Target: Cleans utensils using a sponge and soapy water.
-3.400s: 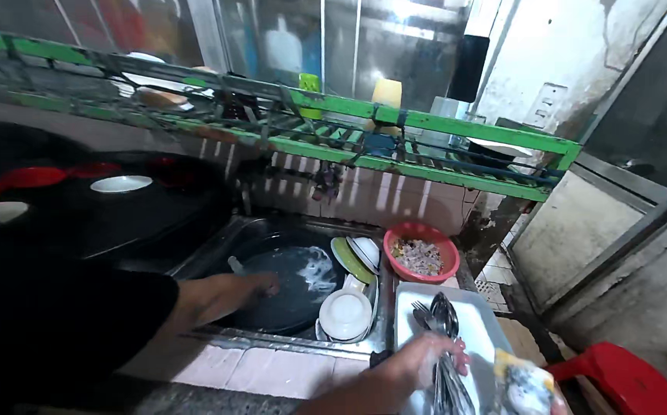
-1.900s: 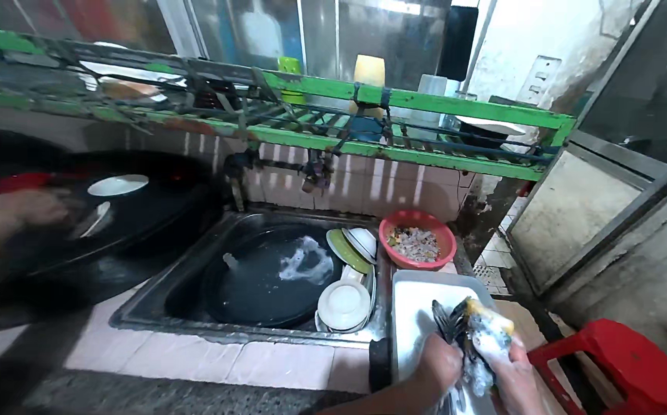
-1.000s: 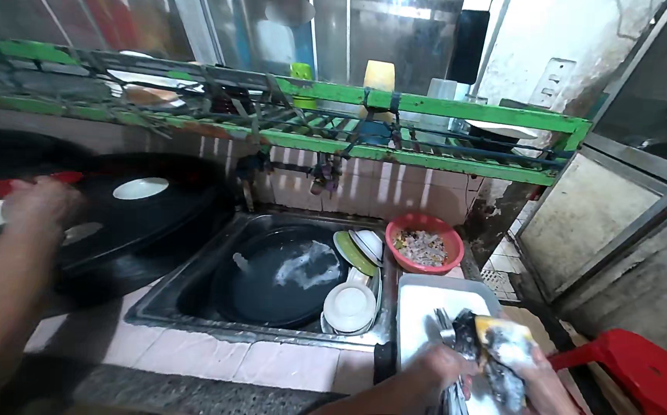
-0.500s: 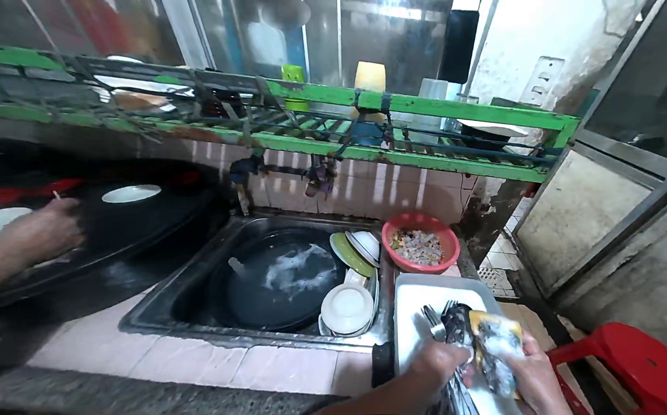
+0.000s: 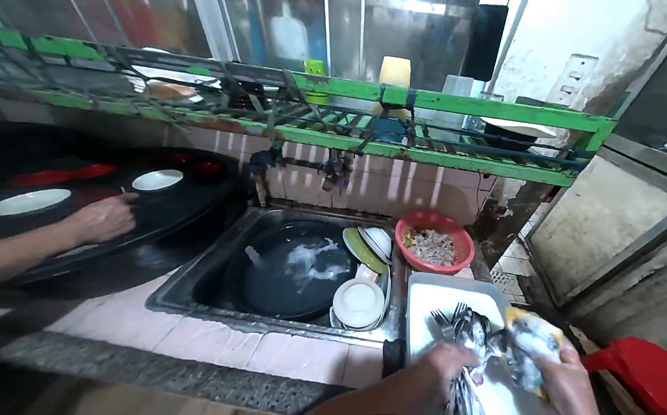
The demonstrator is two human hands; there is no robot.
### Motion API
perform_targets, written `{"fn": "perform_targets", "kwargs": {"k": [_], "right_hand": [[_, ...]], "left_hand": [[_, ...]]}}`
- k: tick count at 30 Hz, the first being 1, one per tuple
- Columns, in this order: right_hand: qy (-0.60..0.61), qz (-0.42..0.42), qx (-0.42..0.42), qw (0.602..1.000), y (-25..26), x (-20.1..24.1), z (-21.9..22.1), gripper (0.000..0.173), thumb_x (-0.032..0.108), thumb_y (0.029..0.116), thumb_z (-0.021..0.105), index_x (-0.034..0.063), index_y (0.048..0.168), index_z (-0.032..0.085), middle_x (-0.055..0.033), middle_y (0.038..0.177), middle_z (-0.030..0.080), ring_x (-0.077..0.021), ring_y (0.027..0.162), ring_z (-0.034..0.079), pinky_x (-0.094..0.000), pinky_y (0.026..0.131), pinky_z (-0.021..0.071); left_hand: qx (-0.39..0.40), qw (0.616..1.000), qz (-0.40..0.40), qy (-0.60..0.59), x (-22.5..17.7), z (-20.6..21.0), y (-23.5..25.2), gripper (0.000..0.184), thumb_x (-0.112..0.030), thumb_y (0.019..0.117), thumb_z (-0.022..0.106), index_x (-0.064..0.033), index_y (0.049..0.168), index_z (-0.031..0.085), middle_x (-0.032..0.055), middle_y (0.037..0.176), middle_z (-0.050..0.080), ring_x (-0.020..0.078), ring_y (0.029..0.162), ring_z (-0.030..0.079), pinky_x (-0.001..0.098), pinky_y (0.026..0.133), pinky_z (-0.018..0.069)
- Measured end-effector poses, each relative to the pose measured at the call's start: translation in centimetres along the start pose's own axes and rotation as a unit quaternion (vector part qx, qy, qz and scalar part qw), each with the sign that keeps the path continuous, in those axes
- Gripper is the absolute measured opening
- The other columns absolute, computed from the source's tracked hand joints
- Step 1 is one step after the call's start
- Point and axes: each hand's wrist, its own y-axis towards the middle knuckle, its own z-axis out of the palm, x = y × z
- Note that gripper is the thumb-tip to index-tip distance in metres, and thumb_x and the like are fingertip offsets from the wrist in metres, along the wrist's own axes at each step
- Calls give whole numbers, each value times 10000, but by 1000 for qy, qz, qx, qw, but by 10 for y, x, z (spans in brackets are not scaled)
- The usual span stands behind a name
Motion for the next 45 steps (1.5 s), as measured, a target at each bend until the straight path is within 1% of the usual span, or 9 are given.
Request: {"fn": "perform_targets", "kwargs": {"k": [4,11,16,19,21,24,31,35,45], "right_hand": [[-39,-1,82,996,-9,11,-10,626,-98,789,674,-70,1376,458,-127,1060,672,-125,848,694,-343,751,614],[-33,-6,81,996,-13,14,-2,732,-115,739,677,-68,1422,420,-128,1156,647,-69,931,673,-273,806,594],[22,7,65,998,-10,15,-20,700,-49,901,542,-37,1529,232,-115,1158,584,-76,888,664,-287,763,594],[7,-12,93,996,-9,13,-28,606,-8,905,570,-40,1456,319,-58,1105,633,-56,870,688,-278,753,615],[-55,-58,134,988,-7,10,-26,684,-2,801,687,-85,1432,435,-153,1282,619,-127,1042,664,-334,887,586],[-118,-86,70,987,-10,11,-11,643,-1,732,791,-93,1319,543,-184,1152,671,-165,995,670,-379,878,576],[-114,-24,88,989,-18,17,-10,700,-43,793,726,-85,1426,431,-191,1204,634,-150,1013,654,-358,893,567],[-68,-34,84,994,-4,10,-29,684,72,837,724,-94,1403,377,-100,1093,642,-92,884,688,-309,779,613],[-86,2,68,994,-15,35,-22,691,-49,780,702,-39,1420,440,-133,1128,650,-113,907,680,-319,789,597]], "left_hand": [[22,999,6,-34,0,4,-1,195,-143,1049,556,-26,1198,603,27,914,626,98,727,604,262,685,529],[44,995,5,-93,-4,4,-4,98,-123,1041,565,-55,1097,609,10,829,616,91,664,613,234,628,544],[29,992,7,-124,-3,0,0,103,-115,1030,581,-44,1101,601,26,804,617,99,638,614,236,598,543],[16,991,11,-130,-5,-1,-1,98,-122,1030,583,-47,1090,603,26,793,617,104,632,613,243,598,542],[12,994,10,-108,-5,2,-2,105,-124,1025,591,-45,1093,605,27,801,621,107,644,615,250,612,546],[32,998,7,-50,-7,6,-5,135,-157,1037,586,-47,1112,606,11,817,618,98,665,619,253,637,549],[32,997,14,-68,-6,1,-1,139,-161,1036,580,-54,1119,611,1,813,603,88,658,599,242,631,533],[-14,991,29,-132,-8,-1,3,103,-133,1041,563,-44,1056,612,13,744,596,107,623,603,258,601,541],[-33,987,34,-151,-8,-2,6,98,-117,1048,550,-35,1041,602,33,753,597,123,633,611,259,613,546]]}}
